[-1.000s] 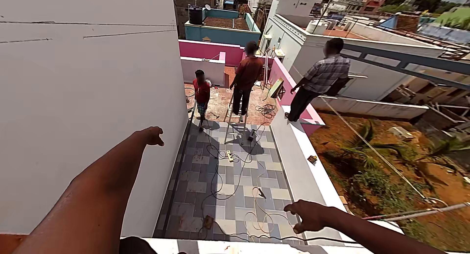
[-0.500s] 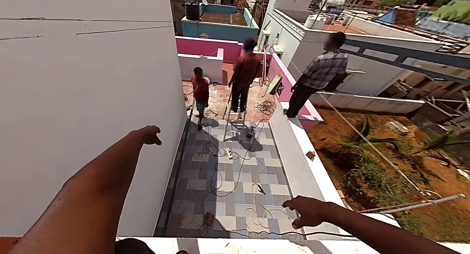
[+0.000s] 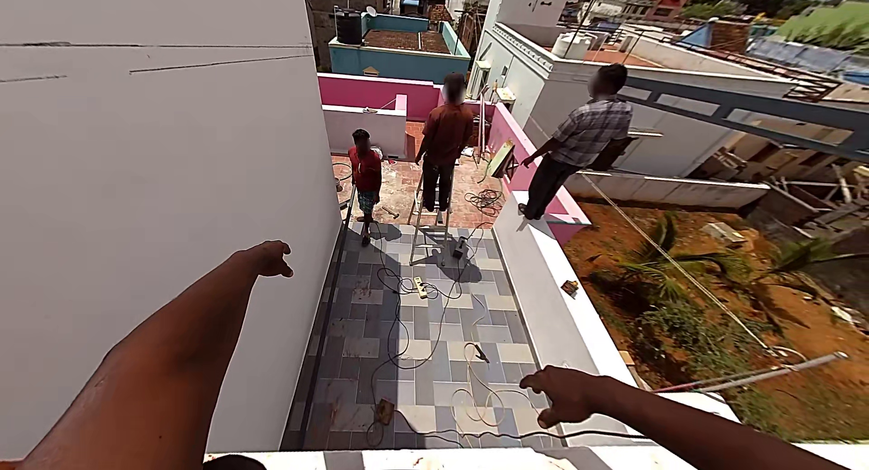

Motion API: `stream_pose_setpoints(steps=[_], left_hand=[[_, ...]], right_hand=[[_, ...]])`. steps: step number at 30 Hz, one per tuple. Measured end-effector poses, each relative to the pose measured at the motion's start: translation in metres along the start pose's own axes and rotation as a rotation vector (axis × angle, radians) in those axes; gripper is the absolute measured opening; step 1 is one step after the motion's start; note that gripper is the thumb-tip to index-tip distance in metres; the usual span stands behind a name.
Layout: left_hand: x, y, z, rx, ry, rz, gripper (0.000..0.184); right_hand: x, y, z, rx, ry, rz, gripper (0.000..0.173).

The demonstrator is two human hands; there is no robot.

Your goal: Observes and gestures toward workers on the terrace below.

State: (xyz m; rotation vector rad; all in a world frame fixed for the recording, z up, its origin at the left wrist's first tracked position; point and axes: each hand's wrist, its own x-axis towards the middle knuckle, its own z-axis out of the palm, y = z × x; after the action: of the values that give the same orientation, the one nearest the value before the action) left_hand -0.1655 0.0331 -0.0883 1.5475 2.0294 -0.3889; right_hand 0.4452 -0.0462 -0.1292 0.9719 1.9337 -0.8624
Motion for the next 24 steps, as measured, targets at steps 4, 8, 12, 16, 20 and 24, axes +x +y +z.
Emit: stream_pose_setpoints(steps=[4, 8, 12, 16, 20, 24], left_hand=[[-0.002, 0.003, 0.000, 0.011, -0.016, -0.009, 0.073], [-0.011, 0.003, -0.002, -0.004, -0.036, -0.001, 0.071], [0.003, 0.001, -0.003, -0.012, -0.046, 0.035, 0.072], [0.003, 0.004, -0.004, -0.022, -0.032, 0.016, 0.073], [0.012, 0.001, -0.007, 0.002, -0.009, 0.043, 0.071], [-0.006, 0.007, -0.011, -0.015, -0.014, 0.030, 0.070]], right_hand=[[-0.001, 0.000, 0.001, 0.000, 0.000, -0.014, 0.069], [-0.003, -0.003, 0.000, -0.009, 0.012, -0.033, 0.065], [-0.011, -0.001, 0.002, 0.004, 0.042, -0.041, 0.064], [-0.013, 0.000, 0.000, -0.016, 0.054, -0.037, 0.064], [-0.011, 0.006, 0.000, -0.010, 0.065, -0.026, 0.065], [-0.009, 0.000, 0.000, -0.004, 0.055, -0.031, 0.066]])
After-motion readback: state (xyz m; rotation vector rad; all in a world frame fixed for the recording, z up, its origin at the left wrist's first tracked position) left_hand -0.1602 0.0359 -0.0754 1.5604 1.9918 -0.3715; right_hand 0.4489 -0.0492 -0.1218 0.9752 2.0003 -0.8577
